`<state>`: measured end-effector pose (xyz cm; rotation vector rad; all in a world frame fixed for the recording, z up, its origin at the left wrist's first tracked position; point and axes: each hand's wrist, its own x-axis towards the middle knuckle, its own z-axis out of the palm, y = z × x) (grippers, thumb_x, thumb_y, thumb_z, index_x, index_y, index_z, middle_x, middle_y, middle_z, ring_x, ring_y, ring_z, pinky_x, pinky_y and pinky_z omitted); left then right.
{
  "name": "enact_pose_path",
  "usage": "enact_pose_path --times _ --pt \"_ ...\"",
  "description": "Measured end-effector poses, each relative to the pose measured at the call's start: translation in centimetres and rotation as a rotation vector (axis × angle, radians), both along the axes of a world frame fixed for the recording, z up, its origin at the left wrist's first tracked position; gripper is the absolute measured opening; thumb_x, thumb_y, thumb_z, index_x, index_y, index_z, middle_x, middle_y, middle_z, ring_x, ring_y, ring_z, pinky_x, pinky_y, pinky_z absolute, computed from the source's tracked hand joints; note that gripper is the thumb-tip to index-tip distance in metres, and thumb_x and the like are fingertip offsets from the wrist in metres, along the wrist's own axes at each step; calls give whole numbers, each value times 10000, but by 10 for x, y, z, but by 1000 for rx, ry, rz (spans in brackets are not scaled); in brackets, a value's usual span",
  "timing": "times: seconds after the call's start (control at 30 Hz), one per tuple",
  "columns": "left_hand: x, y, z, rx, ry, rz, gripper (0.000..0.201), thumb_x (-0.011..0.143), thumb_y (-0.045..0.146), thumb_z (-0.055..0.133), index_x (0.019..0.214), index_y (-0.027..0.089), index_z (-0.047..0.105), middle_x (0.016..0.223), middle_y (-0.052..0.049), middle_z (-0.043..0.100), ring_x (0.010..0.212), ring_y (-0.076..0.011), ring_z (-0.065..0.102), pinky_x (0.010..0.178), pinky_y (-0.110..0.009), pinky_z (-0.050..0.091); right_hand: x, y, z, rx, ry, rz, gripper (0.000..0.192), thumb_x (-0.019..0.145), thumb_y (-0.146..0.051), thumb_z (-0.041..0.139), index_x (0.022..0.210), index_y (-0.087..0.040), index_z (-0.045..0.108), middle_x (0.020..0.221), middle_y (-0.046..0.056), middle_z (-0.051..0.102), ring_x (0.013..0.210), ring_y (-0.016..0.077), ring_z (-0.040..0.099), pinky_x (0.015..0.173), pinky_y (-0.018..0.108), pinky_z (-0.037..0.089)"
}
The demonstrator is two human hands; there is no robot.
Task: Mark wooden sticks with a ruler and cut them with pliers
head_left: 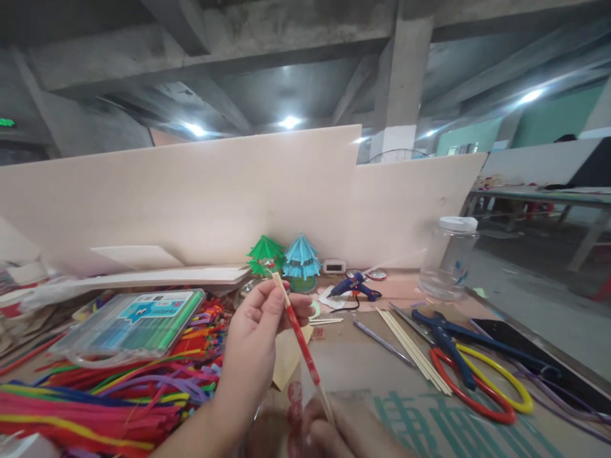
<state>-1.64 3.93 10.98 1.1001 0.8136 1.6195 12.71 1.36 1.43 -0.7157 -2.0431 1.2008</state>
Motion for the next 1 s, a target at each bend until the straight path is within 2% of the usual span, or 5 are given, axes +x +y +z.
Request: enact_pose_path --times 0.23,0.43,0.6,0.77,1.0 --pt "18 -22 -14 114 222 -47 356 742 566 686 772 216 631 670 -5 734 674 -140 684 683 -234 555 0 0 -3 -63 40 -136 634 850 -800 163 663 -222 344 545 -41 390 499 98 339 498 233 287" --pt "31 -31 -42 58 332 -201 362 831 578 570 814 220 618 746 -54 739 694 -164 665 650 -259 512 -1 -1 4 7 40 -82 486 919 -623 263 718 -218 441 570 -22 420 568 135 427 568 255 367" --pt "22 -20 -30 117 499 -158 307 862 510 549 804 212 596 664 0 615 613 -135 585 593 -236 465 24 17 35 31 -87 -55 211 811 -403 576 769 -202 626 617 -17 549 587 126 483 559 229 405" --pt "13 -12 -18 247 845 -156 207 887 352 523 818 193 635 689 5 591 609 -128 529 556 -233 403 55 34 53 78 273 -382 474 857 -575 525 966 -154 715 563 -19 510 482 104 442 476 240 407" --pt "10 -20 -24 293 934 -167 212 894 313 512 780 195 647 740 -18 642 694 -151 552 635 -257 424 43 15 51 132 422 -294 396 842 -528 622 1057 -215 734 700 23 655 572 133 596 535 282 536"
